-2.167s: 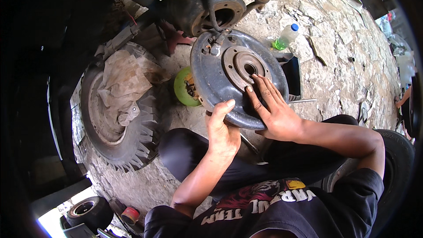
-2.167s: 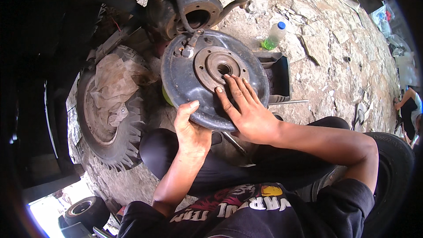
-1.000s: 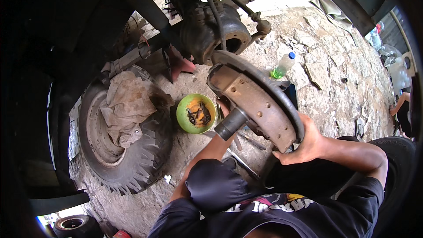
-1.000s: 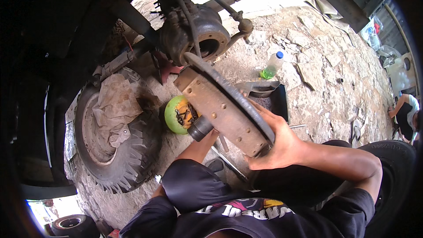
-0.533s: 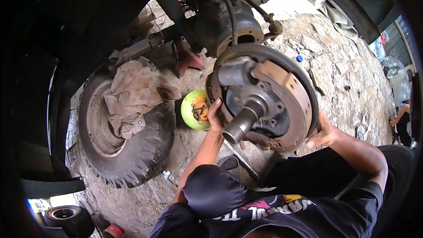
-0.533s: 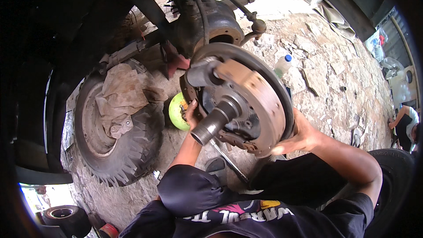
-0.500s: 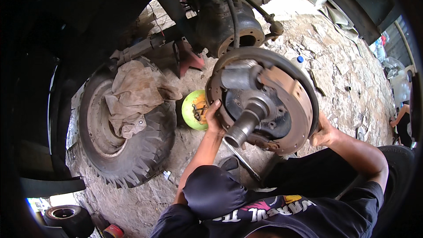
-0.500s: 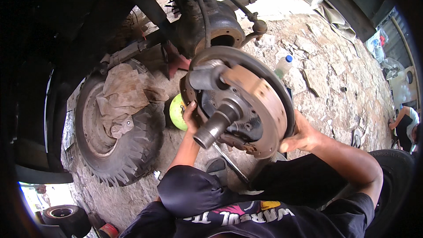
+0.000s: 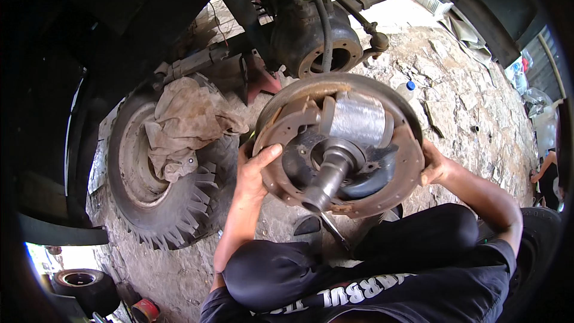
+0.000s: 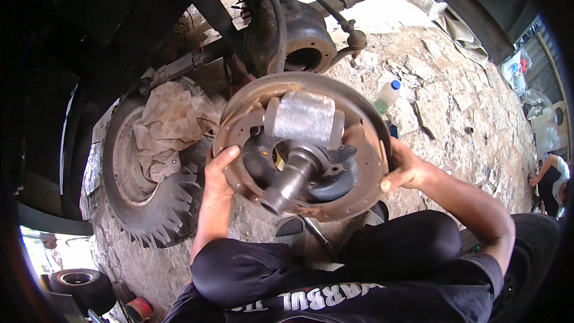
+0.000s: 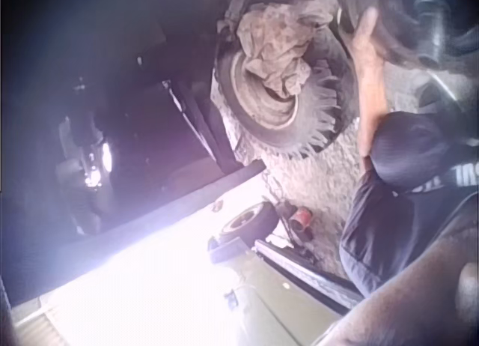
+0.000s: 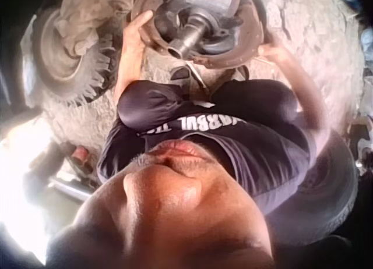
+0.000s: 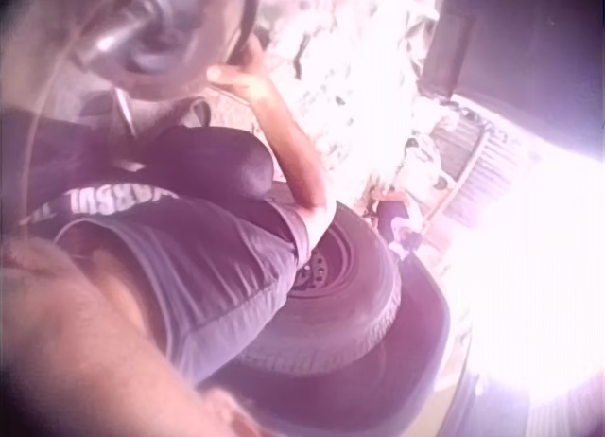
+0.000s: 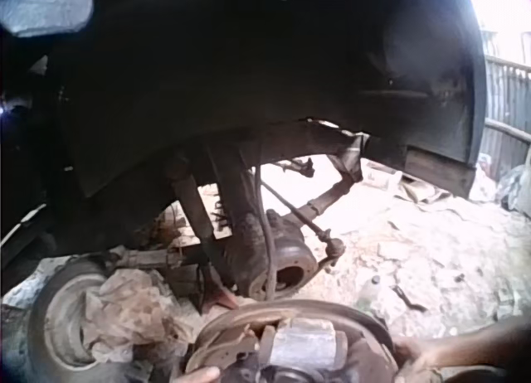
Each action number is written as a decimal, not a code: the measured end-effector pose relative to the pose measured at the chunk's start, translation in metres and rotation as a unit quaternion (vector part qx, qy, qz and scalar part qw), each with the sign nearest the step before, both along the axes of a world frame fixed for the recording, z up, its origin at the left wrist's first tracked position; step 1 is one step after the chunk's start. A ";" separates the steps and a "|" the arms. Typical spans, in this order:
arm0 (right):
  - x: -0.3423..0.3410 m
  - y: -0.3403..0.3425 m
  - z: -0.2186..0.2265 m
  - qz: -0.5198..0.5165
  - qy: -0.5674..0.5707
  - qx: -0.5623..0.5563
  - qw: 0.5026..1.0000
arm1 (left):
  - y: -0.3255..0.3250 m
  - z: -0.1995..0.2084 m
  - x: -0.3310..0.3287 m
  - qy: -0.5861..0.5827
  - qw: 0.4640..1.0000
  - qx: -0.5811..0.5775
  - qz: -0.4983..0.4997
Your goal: The person installs a wheel hub and a metal sleeve onto an axle spindle, then places small components from a bowl into the brake backing plate assembly by hand.
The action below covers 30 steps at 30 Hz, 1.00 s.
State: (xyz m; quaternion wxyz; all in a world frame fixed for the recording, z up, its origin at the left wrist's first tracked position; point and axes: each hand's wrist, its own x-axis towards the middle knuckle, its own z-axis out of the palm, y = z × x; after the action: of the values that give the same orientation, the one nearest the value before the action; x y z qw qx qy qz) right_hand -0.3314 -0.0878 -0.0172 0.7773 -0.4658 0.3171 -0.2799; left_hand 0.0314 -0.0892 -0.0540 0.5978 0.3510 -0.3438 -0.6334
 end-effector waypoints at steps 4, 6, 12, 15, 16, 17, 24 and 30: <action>0.027 0.004 -0.033 -0.085 0.068 0.048 0.993 | -0.003 0.004 0.012 -0.073 0.997 0.016 0.008; 0.019 -0.013 -0.082 -0.112 -0.033 0.009 0.993 | -0.024 -0.010 0.008 -0.057 0.998 0.022 -0.024; 0.015 -0.044 -0.107 -0.090 -0.035 -0.014 0.995 | -0.037 -0.034 0.007 -0.051 0.998 0.024 0.002; 0.011 -0.048 -0.117 -0.087 -0.064 -0.015 0.994 | -0.042 -0.045 0.003 -0.033 0.999 0.024 0.007; 0.005 -0.047 -0.130 -0.084 -0.078 -0.022 0.993 | -0.043 -0.046 0.000 -0.031 0.999 0.024 0.007; -0.001 -0.046 -0.144 -0.081 -0.091 -0.029 0.992 | -0.042 -0.043 -0.002 -0.037 0.999 0.030 0.001; 0.044 -0.063 -0.127 -0.205 -0.151 0.099 0.962 | -0.034 -0.006 -0.005 -0.102 0.994 0.048 0.017; 0.051 -0.069 -0.130 -0.219 -0.153 0.141 0.953 | -0.037 -0.015 0.000 -0.089 0.994 0.046 0.031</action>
State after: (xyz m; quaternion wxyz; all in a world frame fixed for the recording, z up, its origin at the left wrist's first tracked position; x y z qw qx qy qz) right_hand -0.2807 -0.1568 -0.1469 0.7940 -0.2219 0.3245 -0.4638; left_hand 0.0318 -0.1263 -0.0687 0.5675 0.4438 -0.3545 -0.5960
